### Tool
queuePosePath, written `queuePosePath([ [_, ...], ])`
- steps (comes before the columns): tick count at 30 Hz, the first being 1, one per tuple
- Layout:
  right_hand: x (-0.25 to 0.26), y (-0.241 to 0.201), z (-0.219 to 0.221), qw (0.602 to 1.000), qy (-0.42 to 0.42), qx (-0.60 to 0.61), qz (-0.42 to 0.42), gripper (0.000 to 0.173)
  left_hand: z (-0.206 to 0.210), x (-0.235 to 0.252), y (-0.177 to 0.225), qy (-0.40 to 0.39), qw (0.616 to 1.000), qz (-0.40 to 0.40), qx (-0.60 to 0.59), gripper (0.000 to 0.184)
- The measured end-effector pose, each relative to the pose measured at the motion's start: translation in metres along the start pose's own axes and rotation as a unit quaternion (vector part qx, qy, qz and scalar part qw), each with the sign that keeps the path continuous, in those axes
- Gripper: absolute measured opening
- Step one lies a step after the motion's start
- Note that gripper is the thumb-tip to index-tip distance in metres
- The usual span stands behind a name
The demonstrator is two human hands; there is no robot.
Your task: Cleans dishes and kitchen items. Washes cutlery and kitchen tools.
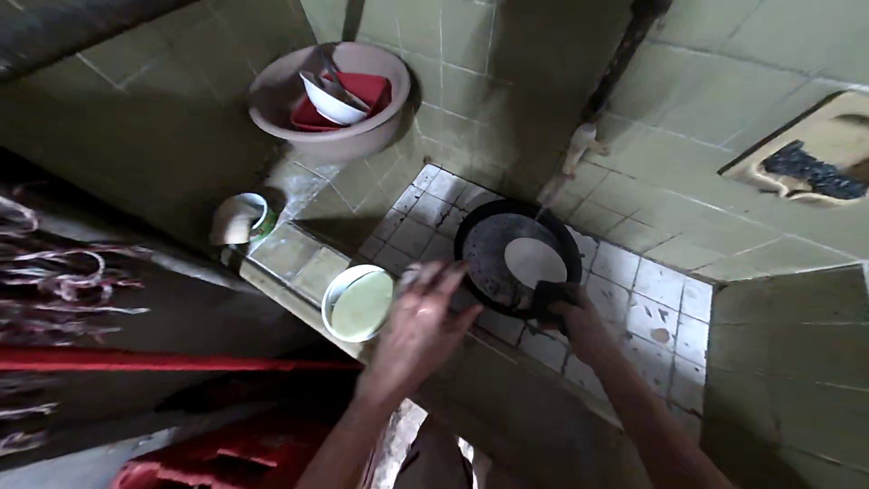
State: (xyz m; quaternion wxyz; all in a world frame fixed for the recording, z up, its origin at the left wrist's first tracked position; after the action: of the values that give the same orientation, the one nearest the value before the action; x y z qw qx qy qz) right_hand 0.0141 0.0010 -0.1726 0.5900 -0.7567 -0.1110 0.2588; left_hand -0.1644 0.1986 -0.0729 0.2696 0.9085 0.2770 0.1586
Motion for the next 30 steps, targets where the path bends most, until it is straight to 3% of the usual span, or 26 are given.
queuePosePath([
  [4, -0.005, -0.023, 0.032, 0.995, -0.064, 0.068, -0.021, 0.032, -0.042, -0.035, -0.069, 0.055, 0.988, -0.083, 0.119, 0.067],
  [8, -0.012, -0.041, 0.061, 0.994, -0.071, 0.064, -0.05, 0.027, -0.028, -0.056, -0.116, 0.032, 0.988, -0.071, 0.133, 0.047],
  [13, -0.025, -0.045, 0.088, 0.987, -0.094, 0.062, -0.114, 0.025, -0.012, -0.062, -0.118, 0.014, 0.988, -0.05, 0.143, 0.029],
  [20, -0.037, -0.042, 0.108, 0.985, -0.09, 0.099, -0.112, 0.025, -0.017, -0.056, -0.118, 0.008, 0.997, -0.041, 0.061, 0.011],
  [23, -0.043, -0.043, 0.109, 0.983, -0.109, 0.092, -0.113, 0.026, -0.018, -0.051, -0.118, 0.01, 0.998, -0.046, 0.03, 0.015],
  [30, -0.06, -0.065, 0.136, 0.95, -0.183, 0.183, -0.177, 0.029, -0.035, -0.032, -0.114, -0.014, 0.989, -0.146, 0.032, 0.027],
])
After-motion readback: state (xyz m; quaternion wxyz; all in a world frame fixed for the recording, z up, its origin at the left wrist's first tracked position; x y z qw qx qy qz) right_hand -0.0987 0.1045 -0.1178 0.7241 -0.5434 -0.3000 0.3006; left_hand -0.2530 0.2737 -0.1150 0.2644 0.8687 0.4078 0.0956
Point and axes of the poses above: each hand's wrist, its own x-axis towards the middle knuckle, its own z-axis out of the palm, y = z × x, the point moved 1 cm from there along x, towards the middle knuckle, and after that the axes turned 15 degrees about -z, right-handed, at the moved point
